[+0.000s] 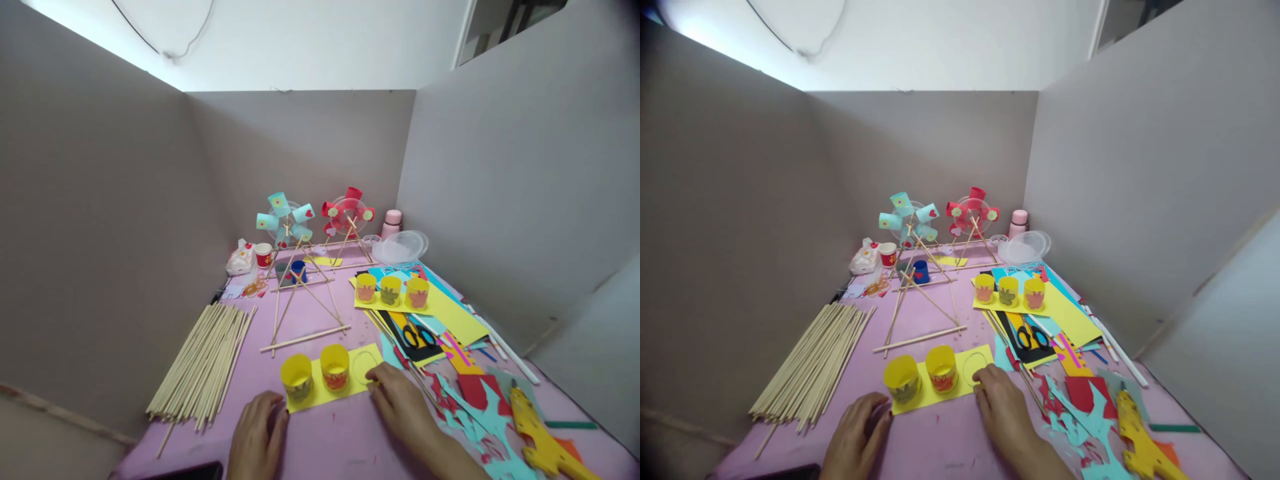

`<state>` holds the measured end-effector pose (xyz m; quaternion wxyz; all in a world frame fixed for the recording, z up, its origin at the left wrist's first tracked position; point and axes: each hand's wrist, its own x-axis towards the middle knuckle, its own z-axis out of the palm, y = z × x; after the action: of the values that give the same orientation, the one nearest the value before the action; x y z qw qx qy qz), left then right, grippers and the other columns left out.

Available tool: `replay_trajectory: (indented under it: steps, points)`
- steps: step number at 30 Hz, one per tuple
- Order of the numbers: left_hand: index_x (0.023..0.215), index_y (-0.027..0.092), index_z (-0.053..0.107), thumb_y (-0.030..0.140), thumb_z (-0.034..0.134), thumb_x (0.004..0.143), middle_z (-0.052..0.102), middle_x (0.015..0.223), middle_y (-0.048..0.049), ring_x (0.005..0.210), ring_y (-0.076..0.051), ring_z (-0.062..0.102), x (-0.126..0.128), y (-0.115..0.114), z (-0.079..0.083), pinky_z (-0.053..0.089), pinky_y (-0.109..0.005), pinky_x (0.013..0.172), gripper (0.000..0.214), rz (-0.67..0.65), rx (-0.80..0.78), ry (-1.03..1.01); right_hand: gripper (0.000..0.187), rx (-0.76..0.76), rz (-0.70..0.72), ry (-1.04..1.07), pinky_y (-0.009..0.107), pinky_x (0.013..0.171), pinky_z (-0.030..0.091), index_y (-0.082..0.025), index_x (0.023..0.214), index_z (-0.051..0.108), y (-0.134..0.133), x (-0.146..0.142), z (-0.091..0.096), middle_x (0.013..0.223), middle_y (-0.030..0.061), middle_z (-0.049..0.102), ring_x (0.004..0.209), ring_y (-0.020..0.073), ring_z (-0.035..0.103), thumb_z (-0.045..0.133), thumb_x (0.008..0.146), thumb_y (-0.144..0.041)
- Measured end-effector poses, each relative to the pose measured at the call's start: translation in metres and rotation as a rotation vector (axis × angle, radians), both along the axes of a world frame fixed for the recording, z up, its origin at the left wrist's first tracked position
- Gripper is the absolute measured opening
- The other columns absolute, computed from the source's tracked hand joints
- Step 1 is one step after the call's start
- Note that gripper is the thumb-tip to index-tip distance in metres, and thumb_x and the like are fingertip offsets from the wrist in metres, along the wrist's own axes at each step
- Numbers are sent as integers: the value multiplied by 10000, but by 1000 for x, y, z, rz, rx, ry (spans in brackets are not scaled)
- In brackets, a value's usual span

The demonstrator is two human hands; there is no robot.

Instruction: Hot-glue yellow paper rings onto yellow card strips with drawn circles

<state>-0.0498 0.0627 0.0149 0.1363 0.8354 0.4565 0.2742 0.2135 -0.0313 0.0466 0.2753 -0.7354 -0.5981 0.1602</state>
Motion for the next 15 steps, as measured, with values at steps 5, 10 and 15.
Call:
replay_trajectory:
  steps: [5,10,15]
  points:
    - [860,223,630,318,461,868,646,929,-74,870,-230,599,6,-2,7,496,-392,781,194,-57,-2,36,264,-25,47,-44,309,816,429,-168,953,651,-7,-10,2,987,108,655,957,237,581,410,860,-113]
    - [823,227,648,317,463,858,666,948,-83,898,-232,621,3,-2,10,515,-375,798,209,-56,26,33,237,-63,80,-91,343,810,449,-157,879,670,-6,-6,12,976,128,658,948,264,589,440,840,-113]
    - [864,246,653,351,470,857,695,914,-57,886,-227,649,-15,7,5,538,-355,787,211,2,100,-11,294,-40,92,-115,349,879,441,-169,1018,659,-16,2,8,1089,142,658,1037,266,584,416,856,-142]
